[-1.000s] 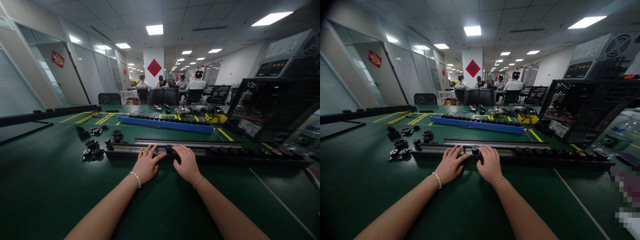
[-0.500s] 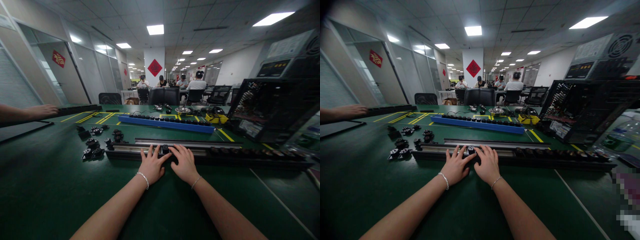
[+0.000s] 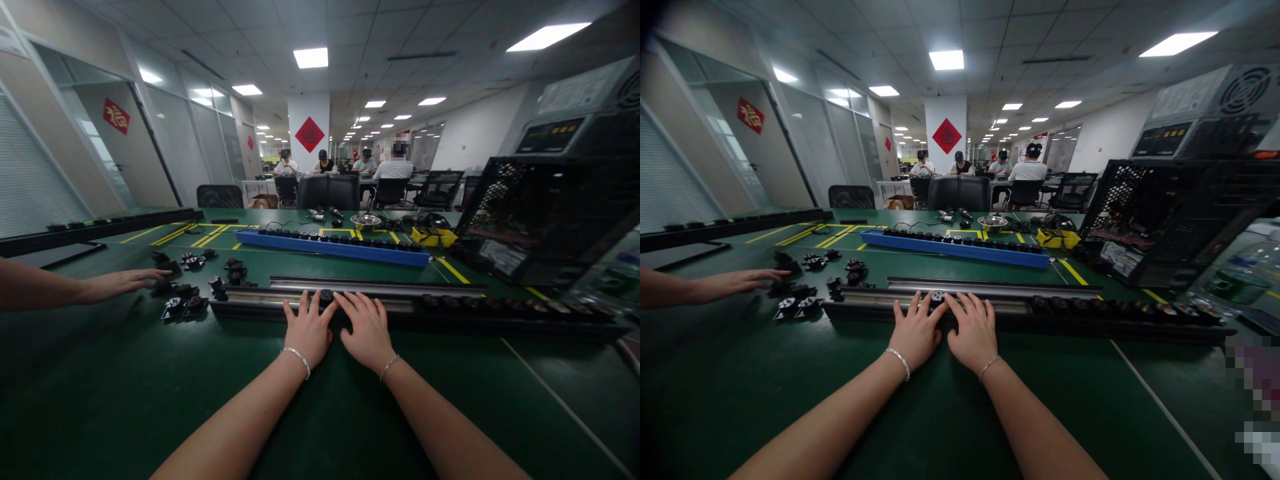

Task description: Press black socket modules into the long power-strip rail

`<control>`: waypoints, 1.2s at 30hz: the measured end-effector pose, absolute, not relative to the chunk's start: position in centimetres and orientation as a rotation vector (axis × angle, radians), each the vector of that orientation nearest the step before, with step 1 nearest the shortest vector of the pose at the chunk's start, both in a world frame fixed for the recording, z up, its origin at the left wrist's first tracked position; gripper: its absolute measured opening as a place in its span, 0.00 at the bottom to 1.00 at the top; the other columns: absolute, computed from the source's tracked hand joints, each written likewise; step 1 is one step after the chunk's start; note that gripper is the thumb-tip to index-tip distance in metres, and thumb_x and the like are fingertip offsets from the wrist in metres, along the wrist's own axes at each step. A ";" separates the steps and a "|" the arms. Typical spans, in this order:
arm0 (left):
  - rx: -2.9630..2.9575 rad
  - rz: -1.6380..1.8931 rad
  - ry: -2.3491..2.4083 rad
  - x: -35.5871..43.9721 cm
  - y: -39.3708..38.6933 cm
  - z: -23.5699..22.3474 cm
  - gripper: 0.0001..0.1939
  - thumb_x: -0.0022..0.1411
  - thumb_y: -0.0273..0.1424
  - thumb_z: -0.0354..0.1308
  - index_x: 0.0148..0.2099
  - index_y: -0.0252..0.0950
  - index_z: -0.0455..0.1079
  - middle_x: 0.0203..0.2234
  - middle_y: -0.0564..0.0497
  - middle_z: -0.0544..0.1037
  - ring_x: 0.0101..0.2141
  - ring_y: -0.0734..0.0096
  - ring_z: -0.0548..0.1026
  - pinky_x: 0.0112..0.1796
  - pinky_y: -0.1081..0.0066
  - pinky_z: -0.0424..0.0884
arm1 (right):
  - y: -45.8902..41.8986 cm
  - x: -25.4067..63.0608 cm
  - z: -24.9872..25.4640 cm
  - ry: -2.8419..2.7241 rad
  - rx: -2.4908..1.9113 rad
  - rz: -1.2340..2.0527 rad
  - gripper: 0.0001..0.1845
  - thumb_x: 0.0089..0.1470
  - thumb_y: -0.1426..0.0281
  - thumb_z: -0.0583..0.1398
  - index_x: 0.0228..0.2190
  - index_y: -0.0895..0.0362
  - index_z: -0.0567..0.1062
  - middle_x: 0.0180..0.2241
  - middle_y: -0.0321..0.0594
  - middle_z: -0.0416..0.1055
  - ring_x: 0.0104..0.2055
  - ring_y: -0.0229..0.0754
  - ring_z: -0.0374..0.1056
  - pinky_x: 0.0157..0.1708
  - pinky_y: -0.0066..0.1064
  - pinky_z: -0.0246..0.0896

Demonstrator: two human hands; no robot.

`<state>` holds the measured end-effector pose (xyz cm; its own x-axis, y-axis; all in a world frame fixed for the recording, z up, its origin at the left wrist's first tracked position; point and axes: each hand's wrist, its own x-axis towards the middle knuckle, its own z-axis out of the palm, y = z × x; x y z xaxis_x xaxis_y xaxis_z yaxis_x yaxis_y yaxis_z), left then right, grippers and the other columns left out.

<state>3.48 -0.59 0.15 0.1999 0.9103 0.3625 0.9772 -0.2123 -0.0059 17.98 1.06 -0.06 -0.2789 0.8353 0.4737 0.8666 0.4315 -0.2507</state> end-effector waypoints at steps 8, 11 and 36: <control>-2.215 -0.407 -1.843 3.2 -0.7 0.4 0.30 0.55 0.34 0.53 0.60 0.53 0.55 0.60 0.45 0.57 0.61 0.46 0.49 0.52 0.34 0.44 | 1.2 18.1 -0.7 -2.164 -1.422 -0.209 0.34 0.45 0.73 0.53 0.56 0.54 0.60 0.58 0.39 0.60 0.60 0.45 0.50 0.60 0.46 0.34; -2.217 -0.407 -1.845 2.9 -0.7 0.5 0.28 0.56 0.34 0.53 0.60 0.51 0.56 0.60 0.43 0.58 0.60 0.47 0.50 0.52 0.35 0.44 | 1.2 18.2 -0.9 -2.178 -1.422 -0.255 0.33 0.46 0.74 0.52 0.56 0.55 0.61 0.59 0.40 0.58 0.61 0.45 0.49 0.60 0.45 0.35; -2.027 -0.312 -2.012 0.5 -0.7 0.5 0.26 0.57 0.37 0.50 0.59 0.50 0.57 0.59 0.41 0.59 0.59 0.49 0.54 0.53 0.40 0.47 | 1.2 18.3 -0.5 -2.198 -1.443 -0.203 0.30 0.48 0.74 0.51 0.55 0.57 0.63 0.58 0.38 0.59 0.60 0.42 0.51 0.60 0.40 0.34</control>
<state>0.52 -0.69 0.52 0.0137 0.9417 0.3362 0.9993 -0.0009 -0.0382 18.32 1.22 -0.46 -0.3141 0.8182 0.4815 0.8926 0.4273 -0.1439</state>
